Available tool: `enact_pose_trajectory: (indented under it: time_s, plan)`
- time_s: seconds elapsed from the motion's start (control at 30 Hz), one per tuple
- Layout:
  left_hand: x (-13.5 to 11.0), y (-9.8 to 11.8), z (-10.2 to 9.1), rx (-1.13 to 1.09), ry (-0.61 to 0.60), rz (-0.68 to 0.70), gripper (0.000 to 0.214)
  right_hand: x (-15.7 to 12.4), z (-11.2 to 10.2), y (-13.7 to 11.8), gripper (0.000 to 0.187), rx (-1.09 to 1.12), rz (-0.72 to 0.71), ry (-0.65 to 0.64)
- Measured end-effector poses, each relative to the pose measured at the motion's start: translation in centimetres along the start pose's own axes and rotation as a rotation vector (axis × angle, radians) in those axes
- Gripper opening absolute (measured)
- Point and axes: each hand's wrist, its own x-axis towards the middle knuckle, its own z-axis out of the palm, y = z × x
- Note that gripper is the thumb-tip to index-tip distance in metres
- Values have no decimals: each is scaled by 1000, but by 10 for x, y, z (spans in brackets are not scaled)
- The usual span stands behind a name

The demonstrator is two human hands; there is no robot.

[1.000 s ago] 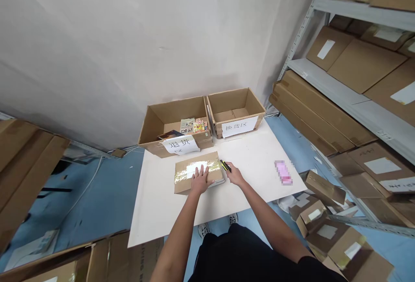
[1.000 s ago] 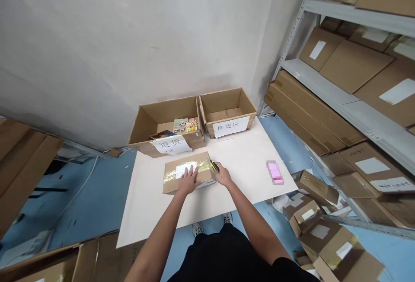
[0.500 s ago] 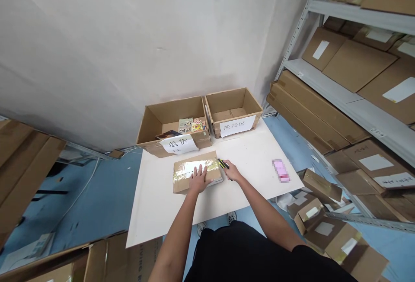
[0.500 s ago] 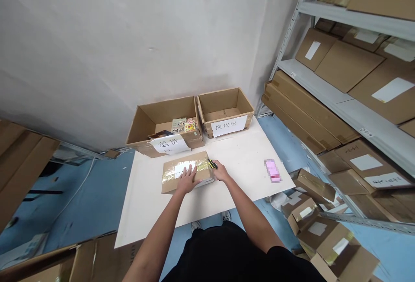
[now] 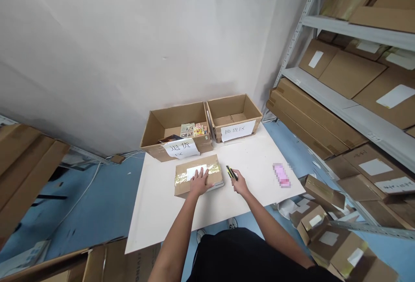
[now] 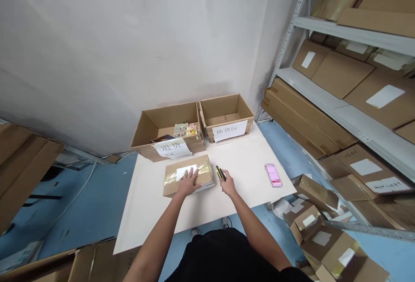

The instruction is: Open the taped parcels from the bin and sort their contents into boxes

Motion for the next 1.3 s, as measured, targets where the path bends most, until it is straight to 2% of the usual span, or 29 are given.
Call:
enact_pose_trajectory:
  time_s: [0.07, 0.1, 0.2, 0.27, 0.33, 0.43, 0.53, 0.6, 0.67, 0.77, 0.83, 0.9, 0.97, 1.03, 1.1, 1.17, 1.23, 1.3]
  plan:
    - [-3, -16, -6, -23, 34, -12, 88, 1, 15, -4, 57, -83, 4, 109]
    - [-5, -28, -8, -24, 59, -58, 84, 3, 24, -8, 60, -150, 6, 123]
    - [-18, -60, -8, 7, 98, -246, 78, 11, 54, -22, 74, -323, 25, 92]
    - [-29, -70, -3, 13, 86, -315, 78, 22, 66, -31, 82, -369, 59, 68]
    - [-40, -65, 5, 1, 82, -378, 80, 40, 69, -42, 86, -395, 72, 76]
    - [-58, -36, 18, -9, 87, -449, 82, 77, 56, -65, 86, -459, 64, 146]
    - [-71, -6, 27, 6, 114, -295, 71, 108, 38, -91, 85, -484, 58, 182]
    - [-73, 3, 25, -8, 153, -181, 60, 113, 31, -99, 82, -456, 42, 203]
    - [-66, 2, 16, -26, 187, -128, 58, 102, 33, -95, 77, -412, 15, 255]
    - [-47, -10, -4, -15, 141, -140, 67, 62, 53, -65, 75, -384, -68, 307]
    - [-36, -19, -12, -19, 46, -177, 70, 34, 71, -40, 83, -427, -91, 217]
    - [-31, -24, -10, -55, -27, -214, 70, 18, 85, -21, 84, -449, -48, 142]
    - [-33, -21, 1, -90, -22, -271, 69, 19, 90, -15, 86, -442, -21, 124]
    - [-39, -9, 16, -117, 42, -370, 70, 35, 86, -25, 93, -439, -36, 135]
    - [-47, 9, 31, -156, 91, -494, 73, 59, 78, -46, 99, -469, -80, 119]
    - [-55, 23, 40, -182, 98, -548, 73, 83, 71, -71, 101, -517, -109, 106]
    - [-62, 27, 40, -163, 90, -505, 71, 101, 65, -93, 101, -559, -166, 83]
    - [-66, 16, 33, -104, 96, -401, 73, 108, 58, -106, 91, -534, -226, 127]
